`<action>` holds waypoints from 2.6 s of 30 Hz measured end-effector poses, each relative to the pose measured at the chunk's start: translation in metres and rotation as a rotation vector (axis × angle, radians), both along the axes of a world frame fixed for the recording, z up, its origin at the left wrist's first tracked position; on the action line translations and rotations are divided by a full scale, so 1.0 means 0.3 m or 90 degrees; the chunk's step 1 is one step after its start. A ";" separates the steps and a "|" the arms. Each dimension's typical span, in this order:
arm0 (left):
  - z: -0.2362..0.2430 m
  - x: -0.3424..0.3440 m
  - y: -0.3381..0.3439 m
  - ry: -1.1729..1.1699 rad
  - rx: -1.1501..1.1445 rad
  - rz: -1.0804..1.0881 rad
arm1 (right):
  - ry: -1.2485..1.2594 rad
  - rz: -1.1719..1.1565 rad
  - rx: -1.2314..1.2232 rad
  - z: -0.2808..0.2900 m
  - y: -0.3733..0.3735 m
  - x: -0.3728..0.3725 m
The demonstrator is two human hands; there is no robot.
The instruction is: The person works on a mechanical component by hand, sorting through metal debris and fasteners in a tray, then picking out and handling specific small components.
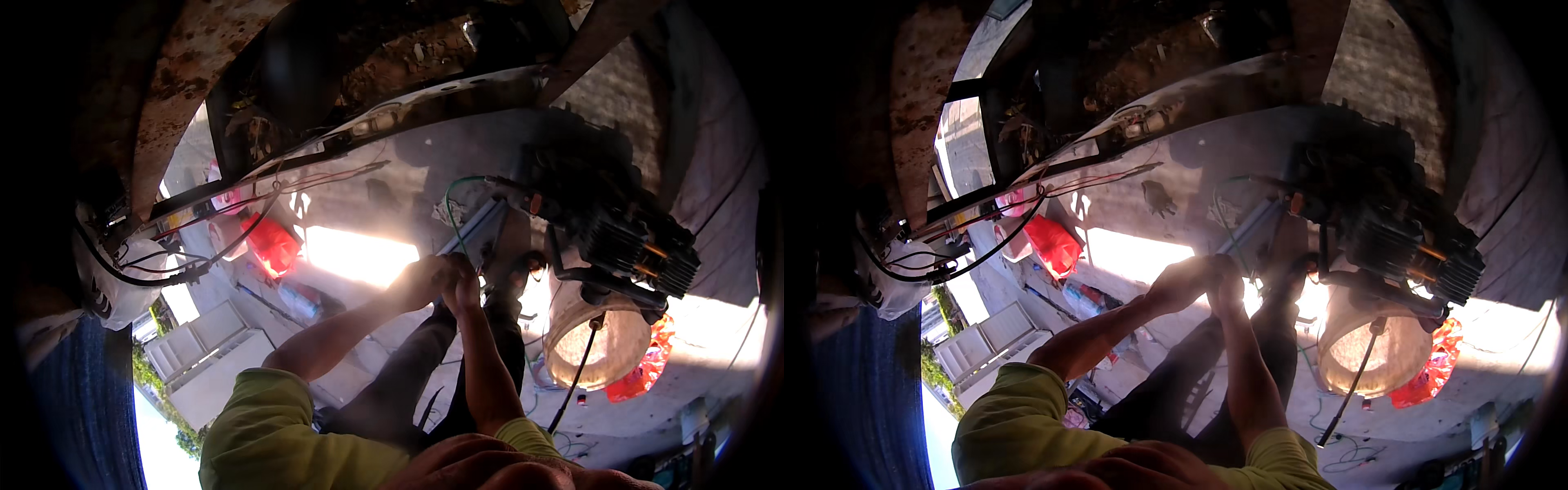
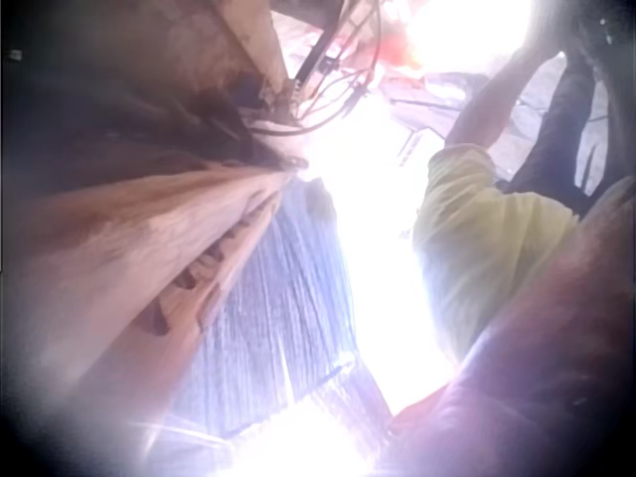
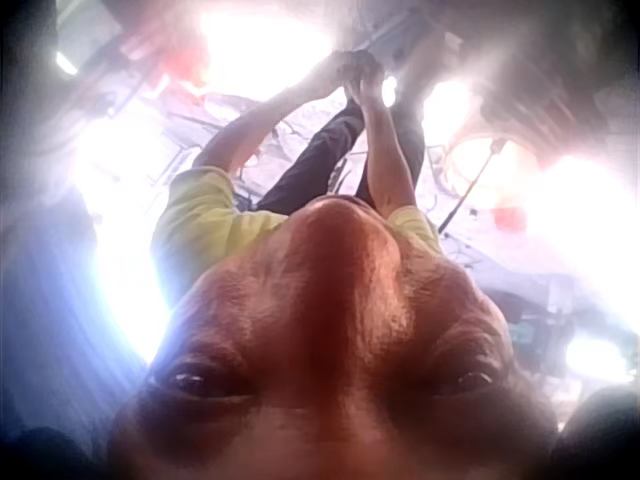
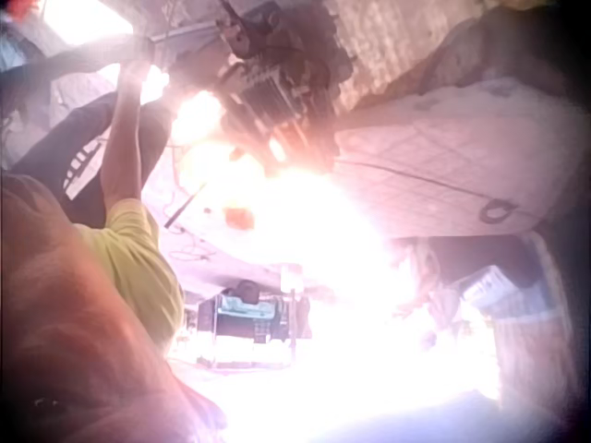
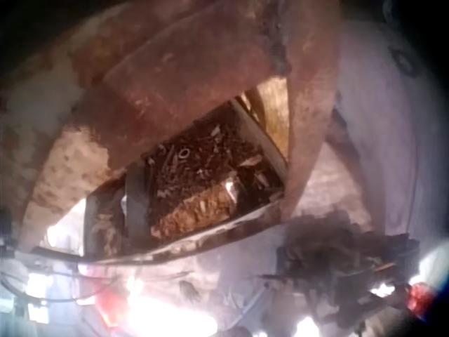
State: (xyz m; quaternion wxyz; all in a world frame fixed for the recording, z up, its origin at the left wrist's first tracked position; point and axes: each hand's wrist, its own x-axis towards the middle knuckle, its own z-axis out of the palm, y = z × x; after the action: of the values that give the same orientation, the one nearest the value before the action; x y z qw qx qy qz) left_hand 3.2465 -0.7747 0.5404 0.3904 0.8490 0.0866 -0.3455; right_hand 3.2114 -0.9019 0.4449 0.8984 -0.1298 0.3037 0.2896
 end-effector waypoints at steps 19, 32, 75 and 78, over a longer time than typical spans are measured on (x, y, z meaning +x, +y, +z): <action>0.466 0.983 0.195 -0.732 0.298 -0.118 | -0.002 0.220 -0.270 0.043 -0.037 0.070; 0.329 1.250 -0.177 -0.668 0.248 -0.166 | -0.210 0.228 -0.374 -0.015 -0.006 0.007; 0.412 1.189 -0.175 -0.605 -0.203 -0.183 | -0.019 0.241 -0.220 0.036 -0.004 0.028; 0.350 1.121 -0.069 -0.902 0.061 -0.295 | -0.009 0.256 -0.210 0.061 -0.019 0.058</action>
State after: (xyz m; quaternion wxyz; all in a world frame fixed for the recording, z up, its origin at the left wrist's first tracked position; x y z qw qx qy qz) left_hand 3.5827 -0.7955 0.6455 0.2323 0.8808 -0.3522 0.2151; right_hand 3.2288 -0.9075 0.4633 0.7914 -0.3340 0.3087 0.4084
